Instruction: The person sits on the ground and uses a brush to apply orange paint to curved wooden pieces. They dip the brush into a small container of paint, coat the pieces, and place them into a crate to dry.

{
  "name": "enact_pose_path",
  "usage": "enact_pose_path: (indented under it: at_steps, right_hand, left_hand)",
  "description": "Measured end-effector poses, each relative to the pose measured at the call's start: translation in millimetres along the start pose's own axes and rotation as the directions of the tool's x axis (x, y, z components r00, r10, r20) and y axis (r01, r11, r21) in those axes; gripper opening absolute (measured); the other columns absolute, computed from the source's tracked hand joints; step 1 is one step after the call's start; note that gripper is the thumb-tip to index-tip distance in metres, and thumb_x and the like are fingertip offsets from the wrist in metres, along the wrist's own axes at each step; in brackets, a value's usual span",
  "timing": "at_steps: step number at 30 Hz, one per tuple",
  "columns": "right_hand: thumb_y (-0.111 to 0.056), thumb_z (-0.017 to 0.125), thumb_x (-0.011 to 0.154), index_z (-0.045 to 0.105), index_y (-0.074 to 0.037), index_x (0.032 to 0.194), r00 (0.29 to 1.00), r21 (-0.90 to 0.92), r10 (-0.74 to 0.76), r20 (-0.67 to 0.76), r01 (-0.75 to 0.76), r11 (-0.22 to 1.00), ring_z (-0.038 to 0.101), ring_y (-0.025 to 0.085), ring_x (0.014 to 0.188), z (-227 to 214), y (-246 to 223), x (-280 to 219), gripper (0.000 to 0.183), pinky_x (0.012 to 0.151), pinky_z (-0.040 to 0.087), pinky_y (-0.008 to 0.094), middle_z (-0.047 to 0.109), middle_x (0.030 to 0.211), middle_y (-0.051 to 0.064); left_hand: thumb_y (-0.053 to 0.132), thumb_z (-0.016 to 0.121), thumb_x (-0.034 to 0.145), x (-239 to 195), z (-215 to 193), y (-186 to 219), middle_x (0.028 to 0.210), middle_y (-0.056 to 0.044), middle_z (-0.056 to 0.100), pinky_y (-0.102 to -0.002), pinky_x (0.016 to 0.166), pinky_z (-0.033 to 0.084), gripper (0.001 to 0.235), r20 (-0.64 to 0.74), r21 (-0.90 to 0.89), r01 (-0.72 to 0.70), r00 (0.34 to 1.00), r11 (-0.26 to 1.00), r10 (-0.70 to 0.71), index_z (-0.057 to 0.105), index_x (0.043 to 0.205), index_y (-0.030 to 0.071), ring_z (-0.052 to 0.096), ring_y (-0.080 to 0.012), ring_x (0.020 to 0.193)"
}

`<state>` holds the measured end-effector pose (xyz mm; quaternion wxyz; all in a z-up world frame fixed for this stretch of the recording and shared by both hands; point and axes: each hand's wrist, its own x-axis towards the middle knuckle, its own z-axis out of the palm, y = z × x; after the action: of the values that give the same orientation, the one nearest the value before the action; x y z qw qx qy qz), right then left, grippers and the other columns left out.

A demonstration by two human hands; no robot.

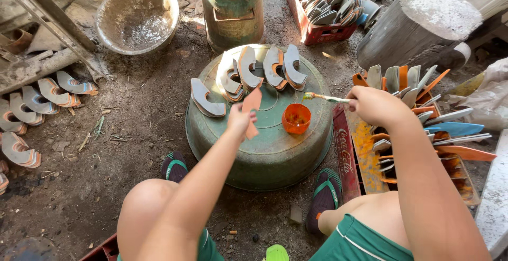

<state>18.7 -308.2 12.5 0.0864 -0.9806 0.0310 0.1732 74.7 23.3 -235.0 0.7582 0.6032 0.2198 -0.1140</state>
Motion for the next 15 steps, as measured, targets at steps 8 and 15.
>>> enact_pose_path:
  at_steps: [8, 15]
  right_hand:
    - [-0.027, 0.056, 0.099, 0.062, -0.003, 0.118, 0.986, 0.389, -0.015, 0.164, -0.051, 0.92, 0.064, 0.018, 0.085, 42, 35, -6, 0.031, 0.08, 0.052, 0.035, 0.071, 0.095, 0.009]
    - [-0.035, 0.051, 0.104, 0.064, -0.001, 0.106, 1.0, 0.477, 0.01, 0.029, -0.022, 0.878, 0.054, 0.017, 0.07, 45, 27, 2, 0.037, 0.069, 0.047, 0.034, 0.06, 0.078, 0.007]
  left_hand:
    - [0.004, 0.045, 0.1, -115, 1, 114, 0.132, -0.002, 0.063, -0.048, 0.076, 0.063, 0.042, 0.319, 0.079, 0.067, 0.943, 0.995, -0.089, 0.048, 0.141, 0.01, 0.068, -0.0229, 0.108]
    - [0.009, 0.041, 0.105, -109, 18, 105, 0.129, -0.012, 0.065, -0.048, 0.08, 0.063, 0.045, 0.353, 0.065, 0.1, 0.928, 0.993, -0.117, 0.045, 0.149, 0.015, 0.07, -0.0265, 0.103]
